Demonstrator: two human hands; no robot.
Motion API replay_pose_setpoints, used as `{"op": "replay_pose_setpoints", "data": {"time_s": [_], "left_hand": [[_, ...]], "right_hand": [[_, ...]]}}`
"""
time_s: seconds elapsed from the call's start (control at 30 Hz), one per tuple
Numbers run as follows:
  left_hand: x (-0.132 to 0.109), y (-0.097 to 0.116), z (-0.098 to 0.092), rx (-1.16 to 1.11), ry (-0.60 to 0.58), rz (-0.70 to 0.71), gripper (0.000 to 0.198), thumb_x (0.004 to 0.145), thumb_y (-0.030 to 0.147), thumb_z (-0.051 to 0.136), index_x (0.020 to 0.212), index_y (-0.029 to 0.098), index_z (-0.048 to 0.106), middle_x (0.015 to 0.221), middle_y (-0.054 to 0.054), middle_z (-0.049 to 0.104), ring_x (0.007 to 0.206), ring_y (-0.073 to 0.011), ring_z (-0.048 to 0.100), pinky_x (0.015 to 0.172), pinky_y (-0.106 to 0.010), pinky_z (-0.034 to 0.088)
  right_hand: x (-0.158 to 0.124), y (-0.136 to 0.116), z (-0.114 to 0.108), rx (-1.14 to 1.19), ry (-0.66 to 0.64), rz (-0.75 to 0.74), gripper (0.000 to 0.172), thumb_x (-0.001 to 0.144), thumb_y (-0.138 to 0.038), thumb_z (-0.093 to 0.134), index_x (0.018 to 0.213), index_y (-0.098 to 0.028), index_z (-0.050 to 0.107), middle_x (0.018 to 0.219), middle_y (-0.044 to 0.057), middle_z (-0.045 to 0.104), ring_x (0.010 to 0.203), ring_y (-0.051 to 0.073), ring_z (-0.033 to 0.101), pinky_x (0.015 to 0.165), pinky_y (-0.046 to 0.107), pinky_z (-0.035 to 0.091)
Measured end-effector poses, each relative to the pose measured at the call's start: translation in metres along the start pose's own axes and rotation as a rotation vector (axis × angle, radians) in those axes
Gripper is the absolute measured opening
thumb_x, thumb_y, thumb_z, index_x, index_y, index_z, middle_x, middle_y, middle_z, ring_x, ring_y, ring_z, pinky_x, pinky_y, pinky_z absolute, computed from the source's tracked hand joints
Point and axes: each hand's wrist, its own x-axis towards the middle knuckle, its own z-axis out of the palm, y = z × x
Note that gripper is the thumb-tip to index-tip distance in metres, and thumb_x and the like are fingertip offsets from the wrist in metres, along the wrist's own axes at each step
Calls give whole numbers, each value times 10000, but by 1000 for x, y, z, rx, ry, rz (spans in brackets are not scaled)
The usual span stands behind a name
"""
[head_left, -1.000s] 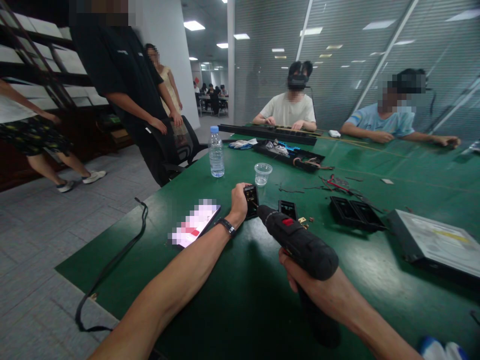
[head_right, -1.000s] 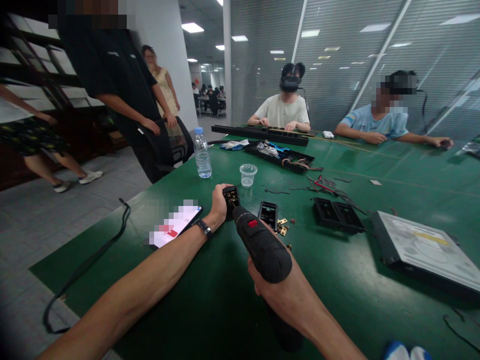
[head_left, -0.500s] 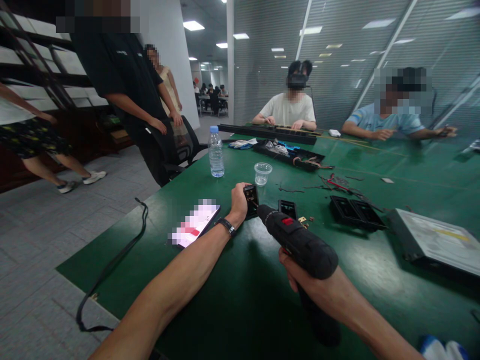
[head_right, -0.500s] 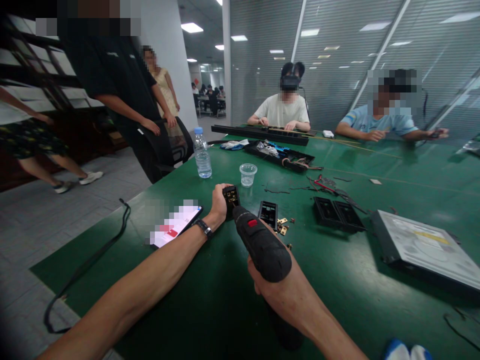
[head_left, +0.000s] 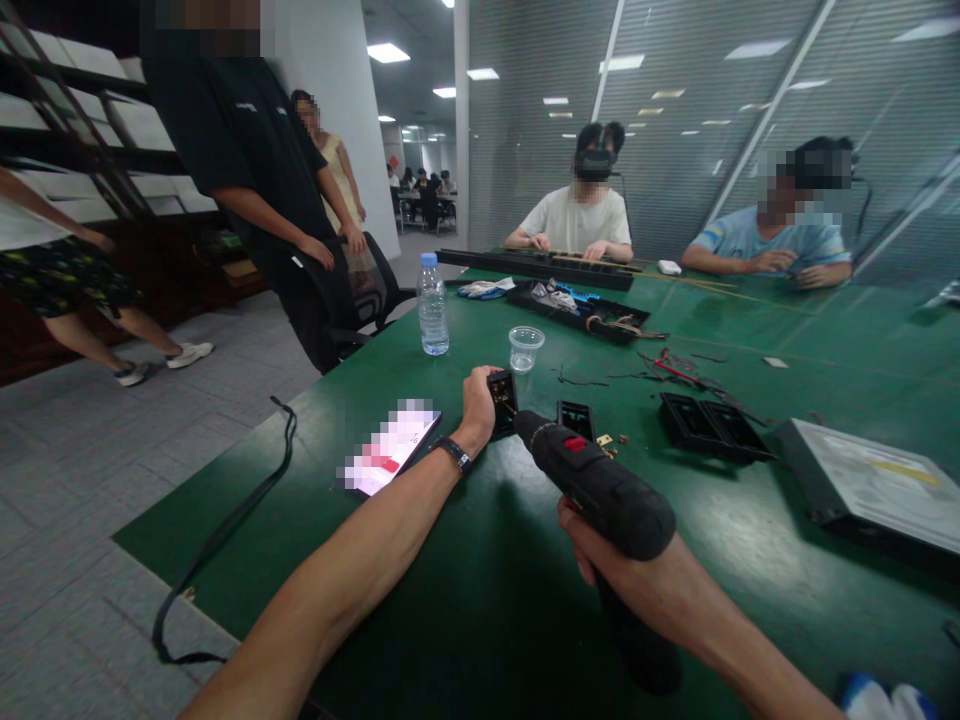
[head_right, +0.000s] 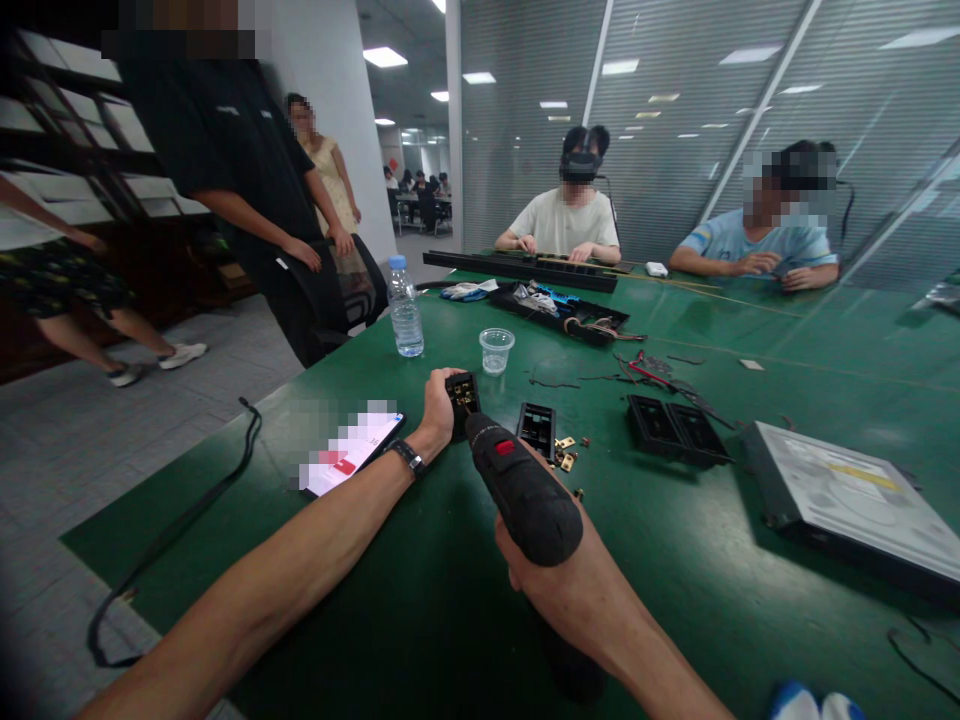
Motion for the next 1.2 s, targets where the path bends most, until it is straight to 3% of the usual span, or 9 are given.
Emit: {"op": "replay_pose_setpoints", "data": {"time_s": [0.1,0.33,0.73,1.2], "left_hand": [[1,-2,0,-3,-3,8,358,850,518,527,810,208,703,740,-22,677,690,-187,636,645,-295,500],[2,-4,-1,-8,1,2,363,856,522,530,814,206,705,734,-21,679,688,-191,648,636,-296,505],[1,-2,0,-8,-3,2,348,846,520,535,803,213,694,737,-20,671,683,-186,635,640,-296,500],[3,-5,-2,5,-2,22,368,856,528,535,814,208,712,755,-25,685,684,-179,632,639,-287,504]], "right_hand": [[0,1,0,8,2,5,181,912,-423,683,853,-265,620,578,-61,592,510,152,511,491,267,457],[0,3,0,11,-4,-12,320,927,-414,674,672,-269,547,595,-37,576,527,139,516,504,261,476],[0,3,1,19,8,-12,204,925,-426,686,837,-265,596,593,-60,593,519,147,521,487,258,457],[-1,1,1,14,14,-31,247,906,-410,679,737,-269,568,593,-41,583,535,148,524,506,265,484]]}}
